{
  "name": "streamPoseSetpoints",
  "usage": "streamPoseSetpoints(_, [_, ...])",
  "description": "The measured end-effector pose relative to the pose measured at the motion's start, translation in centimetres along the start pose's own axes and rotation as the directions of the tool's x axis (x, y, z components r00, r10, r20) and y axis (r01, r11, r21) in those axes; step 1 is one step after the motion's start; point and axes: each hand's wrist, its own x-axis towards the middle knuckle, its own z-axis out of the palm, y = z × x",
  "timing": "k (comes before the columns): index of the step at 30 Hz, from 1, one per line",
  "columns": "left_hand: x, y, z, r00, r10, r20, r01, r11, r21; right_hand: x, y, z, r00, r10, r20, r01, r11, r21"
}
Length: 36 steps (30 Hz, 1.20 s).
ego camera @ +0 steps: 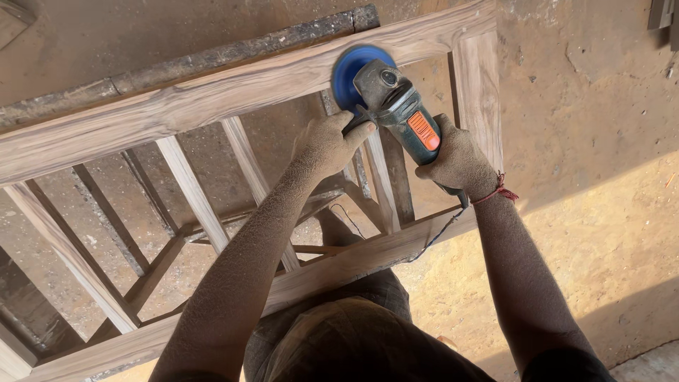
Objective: The person uses an angle grinder with a sanding disc to smooth the surface of a wooden frame structure. They systematically move the tool along the top and side rails of the frame, generating sawdust as they work.
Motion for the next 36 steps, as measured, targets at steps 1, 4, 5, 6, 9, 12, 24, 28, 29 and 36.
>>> streamPoseSetpoints(1, [-0.2, 0.3, 0.5, 1.0, 0.021, -0.013, -0.02, 1.0, 0.003, -0.6, 0.5, 0.1, 1.0, 0.012, 0.003, -0.012, 1.0, 0.0])
streamPoseSetpoints(4, [-1.8, 0.7, 2.3, 0.999, 0.052, -0.009, -0.052, 0.999, 0.01, -3.1, 1.6, 1.2, 0.999, 0.05, 0.009, -0.05, 0.999, 0.007])
streamPoseSetpoints(5, [-2.6, 0.7, 2.9, 0.999, 0.038, 0.017, -0.038, 0.999, 0.01, -4.2, 2.0, 1.8, 0.998, 0.062, 0.011, -0.063, 0.998, 0.012])
streamPoseSetpoints(6, [-3.4, 0.6, 3.5, 0.999, 0.024, 0.044, -0.025, 1.0, 0.01, -5.4, 2.4, 2.4, 0.997, 0.075, 0.014, -0.075, 0.997, 0.017])
streamPoseSetpoints(9, [-5.6, -0.1, 6.1, 0.98, -0.066, 0.188, 0.078, 0.995, -0.058, -9.1, 3.4, 4.6, 0.996, 0.085, -0.006, -0.084, 0.993, 0.083])
streamPoseSetpoints(12, [-7.7, -1.5, 9.3, 0.987, 0.155, 0.046, -0.156, 0.987, 0.029, -13.3, 4.2, 7.0, 0.991, 0.136, -0.007, -0.134, 0.984, 0.116])
streamPoseSetpoints(24, [-14.0, -4.7, 18.4, 0.902, 0.158, 0.402, -0.212, 0.973, 0.091, -27.2, 6.2, 16.1, 0.912, 0.409, -0.005, -0.396, 0.887, 0.236])
streamPoseSetpoints(28, [-15.1, -5.1, 20.1, 0.874, 0.126, 0.469, -0.224, 0.961, 0.159, -30.2, 6.6, 18.7, 0.894, 0.445, -0.043, -0.414, 0.86, 0.297])
streamPoseSetpoints(29, [-15.3, -5.1, 20.7, 0.867, 0.126, 0.482, -0.228, 0.96, 0.16, -30.9, 6.8, 19.1, 0.88, 0.474, -0.027, -0.444, 0.843, 0.305])
streamPoseSetpoints(36, [-14.8, -4.3, 22.4, 0.858, 0.264, 0.44, -0.383, 0.901, 0.206, -33.1, 6.6, 21.4, 0.848, 0.528, -0.046, -0.466, 0.784, 0.411])
